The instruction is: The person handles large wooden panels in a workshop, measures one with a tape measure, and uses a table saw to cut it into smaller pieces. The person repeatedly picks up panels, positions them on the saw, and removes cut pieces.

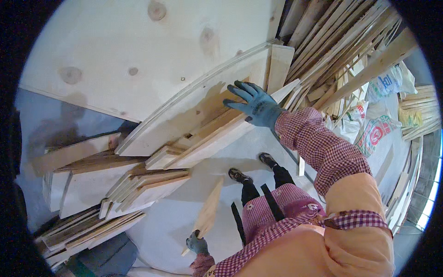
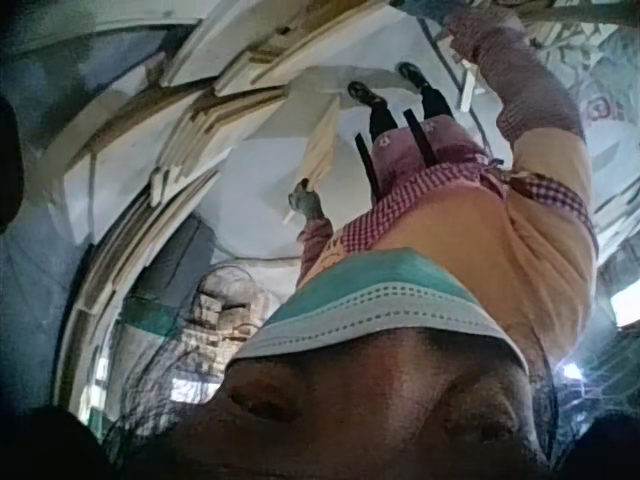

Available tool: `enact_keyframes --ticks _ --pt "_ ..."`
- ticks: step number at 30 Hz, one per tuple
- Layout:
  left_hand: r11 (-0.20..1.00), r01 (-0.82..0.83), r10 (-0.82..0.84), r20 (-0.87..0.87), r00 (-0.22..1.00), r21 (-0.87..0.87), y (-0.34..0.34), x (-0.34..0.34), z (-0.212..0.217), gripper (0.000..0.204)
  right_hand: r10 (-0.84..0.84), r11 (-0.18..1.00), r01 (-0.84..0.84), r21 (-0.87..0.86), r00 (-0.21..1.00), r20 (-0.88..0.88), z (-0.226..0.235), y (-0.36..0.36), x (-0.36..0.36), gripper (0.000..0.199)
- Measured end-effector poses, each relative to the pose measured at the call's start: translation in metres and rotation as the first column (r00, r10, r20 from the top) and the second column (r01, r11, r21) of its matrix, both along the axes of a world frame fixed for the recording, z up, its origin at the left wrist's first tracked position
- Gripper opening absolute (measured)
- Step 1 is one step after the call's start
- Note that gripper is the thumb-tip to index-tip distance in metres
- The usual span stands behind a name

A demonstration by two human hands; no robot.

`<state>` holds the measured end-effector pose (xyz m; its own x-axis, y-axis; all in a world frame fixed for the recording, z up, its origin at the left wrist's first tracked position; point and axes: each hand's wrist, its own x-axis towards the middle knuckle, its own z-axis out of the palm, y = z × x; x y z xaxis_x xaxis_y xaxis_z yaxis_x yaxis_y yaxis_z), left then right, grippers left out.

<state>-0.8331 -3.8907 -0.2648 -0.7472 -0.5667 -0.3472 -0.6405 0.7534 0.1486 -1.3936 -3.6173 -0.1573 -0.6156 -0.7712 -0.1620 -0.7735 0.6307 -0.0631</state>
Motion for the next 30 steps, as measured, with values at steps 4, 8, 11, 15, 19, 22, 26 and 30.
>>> enact_keyframes --ticks 4,8,11,15,19,22,26,30 --pt "0.999 -0.036 0.035 0.069 0.997 0.011 -0.002 -0.004 0.002 0.028 -0.027 0.999 0.025 -0.046 0.999 -0.043 -0.008 -0.015 -0.021 0.101" --pt "0.998 -0.058 0.053 0.171 0.984 0.027 -0.005 -0.012 0.007 0.032 -0.026 0.968 0.009 -0.251 0.998 -0.064 -0.028 -0.025 -0.037 0.108" --pt "0.998 -0.056 0.047 0.228 0.972 0.033 -0.014 -0.01 -0.001 0.034 -0.036 0.975 0.005 -0.223 0.99 -0.134 -0.029 -0.02 -0.032 0.114" --pt "0.995 -0.104 0.104 0.15 0.983 -0.009 -0.022 -0.018 0.004 0.032 -0.104 0.976 0.076 -0.202 0.986 -0.132 -0.031 -0.026 -0.026 0.107" --pt "0.991 -0.125 0.126 0.019 0.992 -0.044 -0.034 -0.035 0.002 0.033 -0.109 0.968 0.022 -0.249 0.934 -0.34 -0.072 -0.021 -0.026 0.101" --pt "0.99 -0.13 0.128 -0.027 0.991 -0.058 -0.049 -0.049 -0.003 0.033 -0.16 0.956 0.055 -0.288 0.921 -0.355 -0.071 -0.033 -0.014 0.097" --pt "0.993 -0.095 0.092 -0.04 0.995 -0.071 -0.065 -0.063 -0.009 0.032 -0.121 0.979 0.066 -0.194 0.95 -0.287 -0.06 -0.034 -0.015 0.099" --pt "0.999 -0.005 0.003 0.028 1.0 0.054 -0.079 -0.069 -0.005 0.027 -0.131 0.99 0.114 -0.081 0.961 -0.244 -0.058 -0.029 -0.015 0.101"
